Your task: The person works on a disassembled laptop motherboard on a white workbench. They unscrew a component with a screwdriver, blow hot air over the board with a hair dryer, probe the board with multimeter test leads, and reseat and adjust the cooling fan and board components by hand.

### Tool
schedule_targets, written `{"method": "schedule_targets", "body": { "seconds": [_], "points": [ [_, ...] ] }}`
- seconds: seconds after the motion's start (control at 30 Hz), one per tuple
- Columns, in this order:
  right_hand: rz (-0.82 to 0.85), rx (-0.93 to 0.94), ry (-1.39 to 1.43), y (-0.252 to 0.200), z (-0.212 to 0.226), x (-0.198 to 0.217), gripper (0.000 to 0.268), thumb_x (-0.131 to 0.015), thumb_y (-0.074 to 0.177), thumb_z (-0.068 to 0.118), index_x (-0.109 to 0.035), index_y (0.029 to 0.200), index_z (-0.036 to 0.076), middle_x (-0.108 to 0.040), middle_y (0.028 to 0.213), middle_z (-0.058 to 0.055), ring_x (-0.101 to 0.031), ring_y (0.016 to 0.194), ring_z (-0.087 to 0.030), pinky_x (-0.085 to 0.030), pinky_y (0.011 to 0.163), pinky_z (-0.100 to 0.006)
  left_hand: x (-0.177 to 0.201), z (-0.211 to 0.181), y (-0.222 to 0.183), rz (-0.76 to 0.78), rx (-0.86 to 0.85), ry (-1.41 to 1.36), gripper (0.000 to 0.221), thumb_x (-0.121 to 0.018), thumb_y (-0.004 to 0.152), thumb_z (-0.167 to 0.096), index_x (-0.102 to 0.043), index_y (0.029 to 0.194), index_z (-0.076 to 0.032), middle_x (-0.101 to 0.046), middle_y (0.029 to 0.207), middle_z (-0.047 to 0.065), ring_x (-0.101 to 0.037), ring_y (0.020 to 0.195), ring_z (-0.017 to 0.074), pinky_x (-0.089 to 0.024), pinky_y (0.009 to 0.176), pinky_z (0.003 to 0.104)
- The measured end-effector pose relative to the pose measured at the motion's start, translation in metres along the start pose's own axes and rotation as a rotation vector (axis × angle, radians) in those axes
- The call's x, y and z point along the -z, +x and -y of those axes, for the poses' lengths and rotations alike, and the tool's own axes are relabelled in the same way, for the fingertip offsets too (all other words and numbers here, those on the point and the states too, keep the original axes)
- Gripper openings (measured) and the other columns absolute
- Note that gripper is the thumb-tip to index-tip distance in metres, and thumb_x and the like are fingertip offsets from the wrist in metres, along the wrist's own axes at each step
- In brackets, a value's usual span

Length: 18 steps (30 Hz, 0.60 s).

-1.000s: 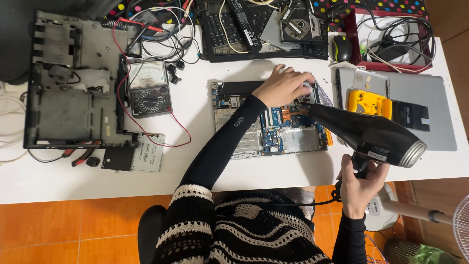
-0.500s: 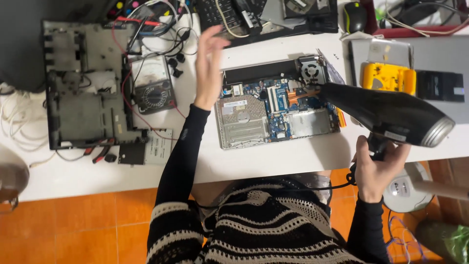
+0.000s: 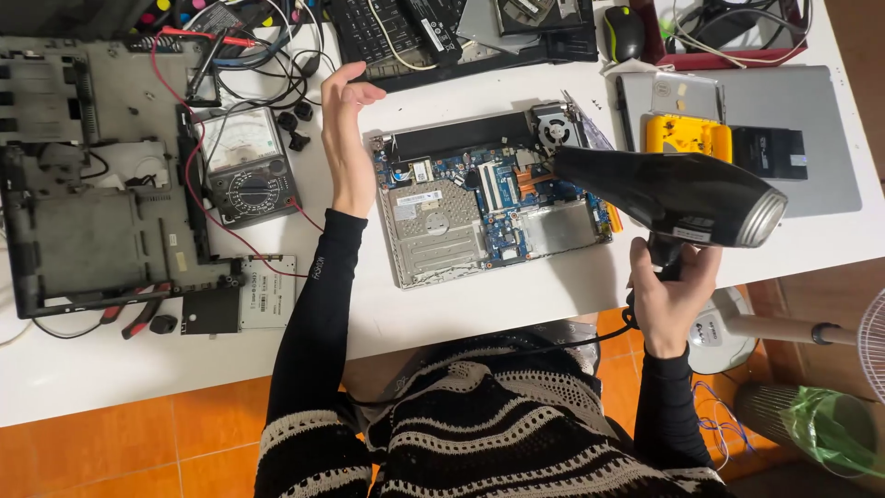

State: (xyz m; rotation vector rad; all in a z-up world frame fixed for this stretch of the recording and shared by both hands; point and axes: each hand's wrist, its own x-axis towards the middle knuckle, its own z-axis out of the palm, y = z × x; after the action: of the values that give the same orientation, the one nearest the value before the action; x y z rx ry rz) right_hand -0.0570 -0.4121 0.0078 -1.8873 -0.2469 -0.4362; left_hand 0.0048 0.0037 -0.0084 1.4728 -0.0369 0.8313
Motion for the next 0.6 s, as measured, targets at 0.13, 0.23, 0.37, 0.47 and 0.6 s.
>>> {"method": "schedule_targets", "body": {
  "seconds": [0.13,0.23,0.37,0.47,0.6],
  "points": [
    [-0.011,0.04,-0.095,0.006,0.022,-0.009,0.044,-0.071,0.104,-0.003,-0.042,0.136,-0.002,-0.066,0.091,-0.011,-0.062,0.065,-0.01,-0.049,0.058,-0.024,0.002,0.004,0.0,-0.015,-0.01,0.001,0.049,-0.035,0.11,-0.04,-0.054,0.138,-0.003,-0.064,0.107,0.007,-0.058,0.112,0.0177,-0.041,0.111,0.037],
    [0.011,0.067,-0.061,0.004,0.026,-0.008,0.053,-0.07,0.102,-0.003,-0.042,0.147,-0.001,-0.065,0.095,-0.01,-0.061,0.067,-0.01,-0.049,0.065,-0.025,0.002,0.005,-0.001,-0.049,0.039,0.007,0.048,-0.034,0.11,-0.039,-0.054,0.136,-0.004,-0.065,0.105,0.006,-0.062,0.112,0.0171,-0.04,0.108,0.039],
    [0.041,0.095,-0.025,0.007,0.016,-0.006,0.05,-0.071,0.105,-0.003,-0.042,0.146,-0.002,-0.064,0.103,-0.011,-0.061,0.075,-0.01,-0.05,0.067,-0.024,0.003,0.005,-0.001,-0.073,0.047,0.045,0.048,-0.033,0.109,-0.038,-0.055,0.136,-0.005,-0.065,0.103,0.004,-0.061,0.11,0.0165,-0.042,0.107,0.04],
    [0.031,0.077,-0.049,0.011,0.027,-0.008,0.047,-0.07,0.105,-0.003,-0.042,0.143,-0.002,-0.065,0.101,-0.011,-0.061,0.074,-0.01,-0.049,0.065,-0.025,0.001,0.001,-0.003,-0.059,0.055,0.042,0.048,-0.032,0.109,-0.038,-0.055,0.136,-0.006,-0.065,0.103,0.004,-0.061,0.108,0.0169,-0.042,0.108,0.04],
    [0.041,0.033,-0.012,0.014,0.028,-0.006,0.049,-0.068,0.102,-0.002,-0.042,0.143,-0.001,-0.064,0.097,-0.01,-0.06,0.066,-0.01,-0.049,0.06,-0.027,-0.001,-0.007,-0.003,-0.008,0.068,0.052,0.05,-0.03,0.109,-0.041,-0.056,0.134,-0.006,-0.068,0.101,0.003,-0.062,0.109,0.0162,-0.042,0.105,0.04]
  ]
}}
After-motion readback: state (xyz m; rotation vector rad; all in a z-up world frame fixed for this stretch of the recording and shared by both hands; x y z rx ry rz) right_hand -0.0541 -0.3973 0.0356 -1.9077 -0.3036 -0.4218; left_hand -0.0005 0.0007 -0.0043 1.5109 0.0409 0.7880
